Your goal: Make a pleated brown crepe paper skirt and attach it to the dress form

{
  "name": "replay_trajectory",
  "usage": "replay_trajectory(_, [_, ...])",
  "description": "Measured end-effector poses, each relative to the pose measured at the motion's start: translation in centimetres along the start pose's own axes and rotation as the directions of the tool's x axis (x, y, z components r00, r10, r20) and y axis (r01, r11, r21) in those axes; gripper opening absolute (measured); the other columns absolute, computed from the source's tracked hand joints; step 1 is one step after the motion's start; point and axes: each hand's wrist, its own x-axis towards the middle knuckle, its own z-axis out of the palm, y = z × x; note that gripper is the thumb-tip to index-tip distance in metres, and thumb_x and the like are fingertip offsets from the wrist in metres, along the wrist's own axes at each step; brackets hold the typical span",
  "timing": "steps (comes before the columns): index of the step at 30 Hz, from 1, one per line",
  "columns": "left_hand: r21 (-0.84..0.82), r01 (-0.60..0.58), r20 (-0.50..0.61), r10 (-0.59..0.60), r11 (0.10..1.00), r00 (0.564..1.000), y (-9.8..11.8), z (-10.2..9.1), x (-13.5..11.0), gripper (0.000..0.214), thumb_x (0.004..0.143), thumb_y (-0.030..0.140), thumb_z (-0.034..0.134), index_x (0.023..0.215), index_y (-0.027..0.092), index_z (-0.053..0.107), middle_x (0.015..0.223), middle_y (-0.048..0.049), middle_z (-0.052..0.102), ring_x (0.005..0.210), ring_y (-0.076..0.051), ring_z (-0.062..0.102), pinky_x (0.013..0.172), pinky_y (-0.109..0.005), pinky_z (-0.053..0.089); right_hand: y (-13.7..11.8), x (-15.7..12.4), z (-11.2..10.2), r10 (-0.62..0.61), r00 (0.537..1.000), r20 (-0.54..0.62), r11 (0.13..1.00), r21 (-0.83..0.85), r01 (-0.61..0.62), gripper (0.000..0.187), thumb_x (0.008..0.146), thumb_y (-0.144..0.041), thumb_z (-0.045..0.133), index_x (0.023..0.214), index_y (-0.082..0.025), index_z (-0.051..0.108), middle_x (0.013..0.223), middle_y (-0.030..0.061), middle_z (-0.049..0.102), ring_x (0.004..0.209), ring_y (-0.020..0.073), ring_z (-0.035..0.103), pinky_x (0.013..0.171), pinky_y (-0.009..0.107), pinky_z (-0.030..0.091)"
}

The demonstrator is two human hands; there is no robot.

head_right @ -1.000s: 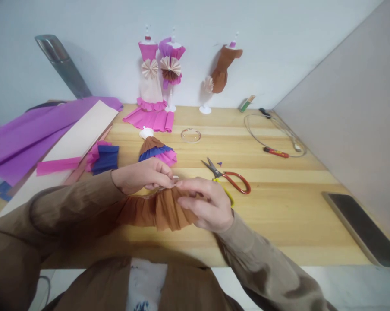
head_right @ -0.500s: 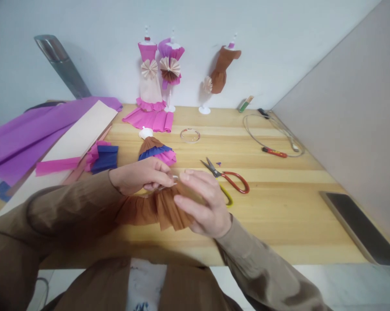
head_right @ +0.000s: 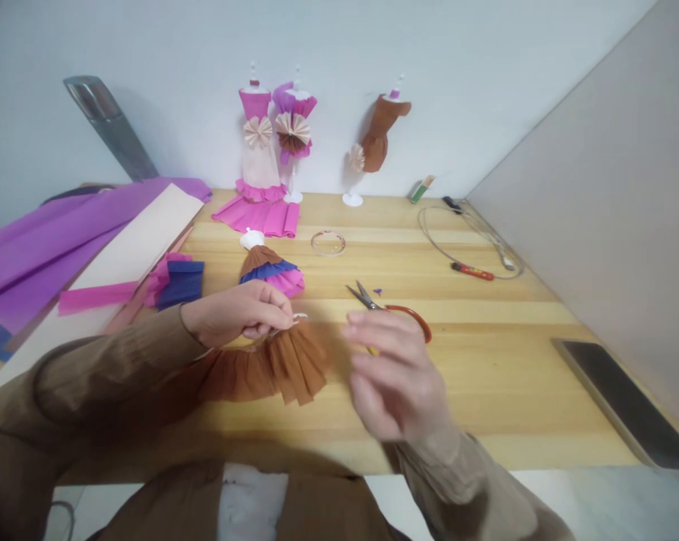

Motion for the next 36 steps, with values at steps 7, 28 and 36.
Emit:
replay_trajectory(7, [0.000,0.011,0.082,-0.011,1.000,0.997,0.1,0.0,-0.3,0.025,0.066,0.024,0.062,0.049,0.014,0.047,0.038,0.0070,0.038,0.033,-0.002,0.027,0.037,-0.018,0.013,0.7,2.6,3.4,-0.105,0.990,0.090,0.992,0.075,0.099,0.028,0.085,-0.013,0.054,0.111,-0.020,0.061,0.105,0.0122,0.067,0.098,0.0237,0.064,0.079,0.042,0.054])
replay_trajectory(28, [0.282,-0.202,-0.199,0.263,0.938,0.944,-0.4,-3.4,-1.5,0.034,0.080,0.041,0.058,0.078,0.008,0.068,0.060,-0.0002,0.053,0.050,-0.006,0.038,0.046,-0.019,0.028,-0.1,3.3,2.0,-0.193,0.973,0.128,0.979,-0.042,0.200,0.021,0.091,-0.013,0.049,0.096,-0.020,0.069,0.090,0.0096,0.073,0.087,0.0226,0.068,0.068,0.038,0.056])
replay_trajectory(36, [0.997,-0.024,0.066,0.621,-0.076,0.781,-1.9,-3.5,0.9,0.037,0.081,0.029,0.058,0.113,0.011,0.058,0.107,-0.0141,0.057,0.100,-0.027,0.051,0.081,-0.038,0.044,-0.5,5.7,2.1,-0.231,0.962,0.144,0.969,-0.054,0.241,0.021,0.092,-0.016,0.050,0.100,-0.022,0.068,0.094,0.0090,0.073,0.090,0.0233,0.068,0.071,0.041,0.057])
